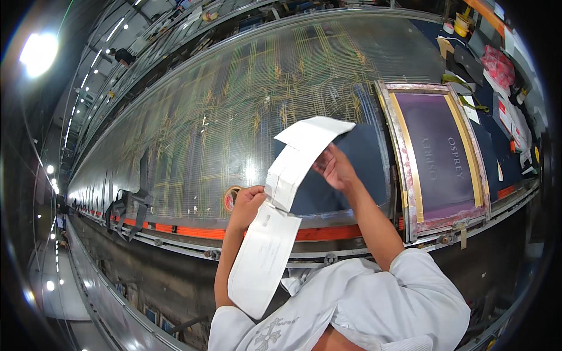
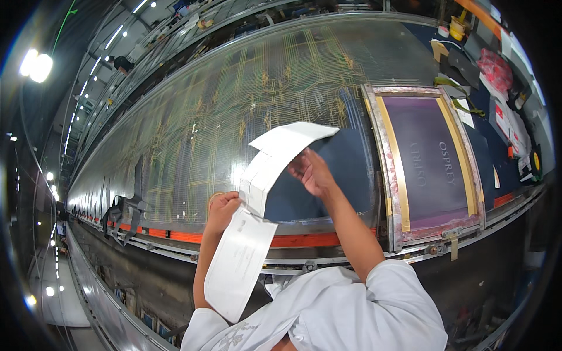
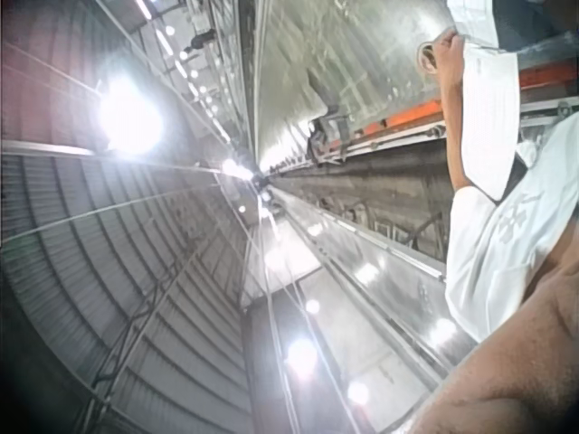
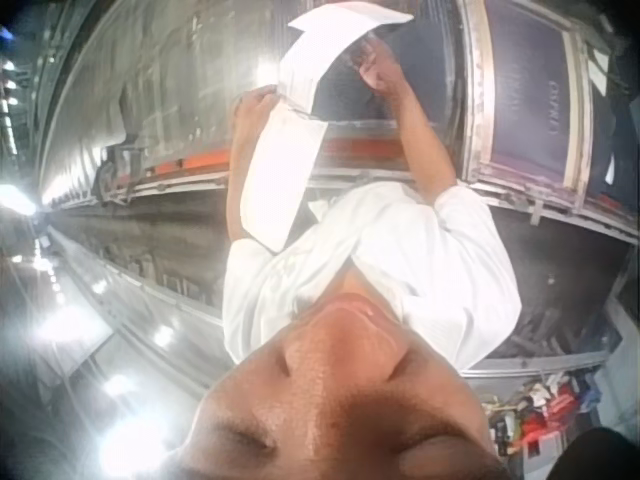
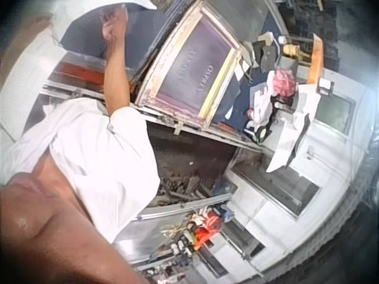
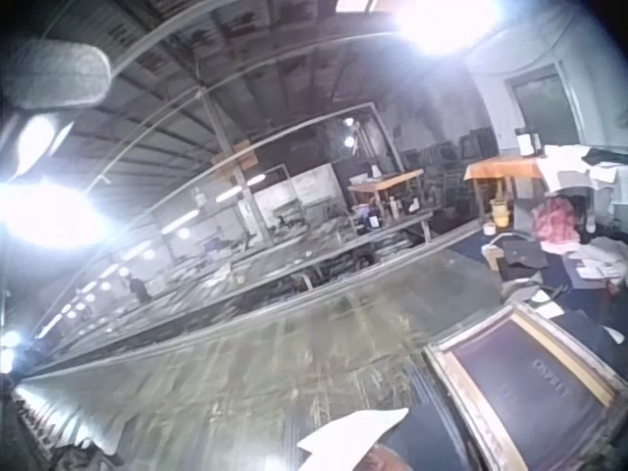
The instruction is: The person aligns a purple Osprey screen frame on a large glass table, then retrieves a white paper template and a roll of tape. They place the template on a dark sheet and smooth it down, then apply tape to secure the template in place.
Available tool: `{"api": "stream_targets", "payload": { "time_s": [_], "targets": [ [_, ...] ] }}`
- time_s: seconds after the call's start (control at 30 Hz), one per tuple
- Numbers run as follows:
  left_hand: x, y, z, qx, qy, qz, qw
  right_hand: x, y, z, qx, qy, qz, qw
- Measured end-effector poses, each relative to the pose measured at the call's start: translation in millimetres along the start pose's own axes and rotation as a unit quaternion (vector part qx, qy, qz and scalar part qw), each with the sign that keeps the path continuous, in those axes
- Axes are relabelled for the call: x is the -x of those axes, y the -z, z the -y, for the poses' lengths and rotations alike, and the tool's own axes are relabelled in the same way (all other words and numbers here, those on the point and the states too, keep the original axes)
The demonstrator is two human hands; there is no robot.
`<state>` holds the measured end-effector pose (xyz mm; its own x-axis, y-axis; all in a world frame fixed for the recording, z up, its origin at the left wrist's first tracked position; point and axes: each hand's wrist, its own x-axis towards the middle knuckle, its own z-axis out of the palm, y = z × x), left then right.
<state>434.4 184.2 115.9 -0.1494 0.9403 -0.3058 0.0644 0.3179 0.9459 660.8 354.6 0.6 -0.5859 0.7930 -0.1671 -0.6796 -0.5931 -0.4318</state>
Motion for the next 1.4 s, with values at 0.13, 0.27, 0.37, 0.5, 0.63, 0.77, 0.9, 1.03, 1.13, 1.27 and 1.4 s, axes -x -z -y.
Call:
{"api": "stream_targets", "payload": {
  "time_s": [0.13,0.27,0.37,0.5,0.63,0.77,0.9,1.03,1.13,1.27,1.4],
  "targets": [
    [-21,15,72,0.006,0.061,0.043,0.997,-15,-12,26,0.055,0.022,-0.133,0.989],
    [-43,-5,92,-0.117,0.081,0.068,0.987,-20,7,54,0.109,0.007,-0.156,0.982],
    [-70,7,76,-0.160,0.065,0.125,0.977,-60,4,57,0.174,0.114,-0.152,0.966],
    [-45,3,87,-0.007,0.064,0.050,0.997,-79,33,60,0.321,0.139,-0.152,0.924],
    [-61,32,111,-0.001,0.085,-0.020,0.996,-72,64,72,0.485,0.131,-0.230,0.833],
    [-86,21,102,-0.022,-0.022,-0.057,0.998,-80,86,61,0.425,0.172,-0.278,0.844],
    [-139,-22,89,-0.175,-0.081,-0.089,0.977,-89,88,66,0.401,0.217,-0.321,0.830],
    [-157,-37,89,-0.221,-0.110,-0.148,0.958,-90,68,62,0.405,0.234,-0.270,0.842],
    [-143,-40,78,-0.273,-0.075,-0.143,0.948,-88,59,45,0.447,0.291,-0.262,0.804],
    [-145,-23,110,-0.315,-0.151,-0.175,0.921,-109,93,42,0.548,0.201,-0.352,0.732],
    [-161,-25,134,-0.284,-0.134,-0.181,0.932,-106,117,47,0.526,0.239,-0.330,0.747]
  ]
}}
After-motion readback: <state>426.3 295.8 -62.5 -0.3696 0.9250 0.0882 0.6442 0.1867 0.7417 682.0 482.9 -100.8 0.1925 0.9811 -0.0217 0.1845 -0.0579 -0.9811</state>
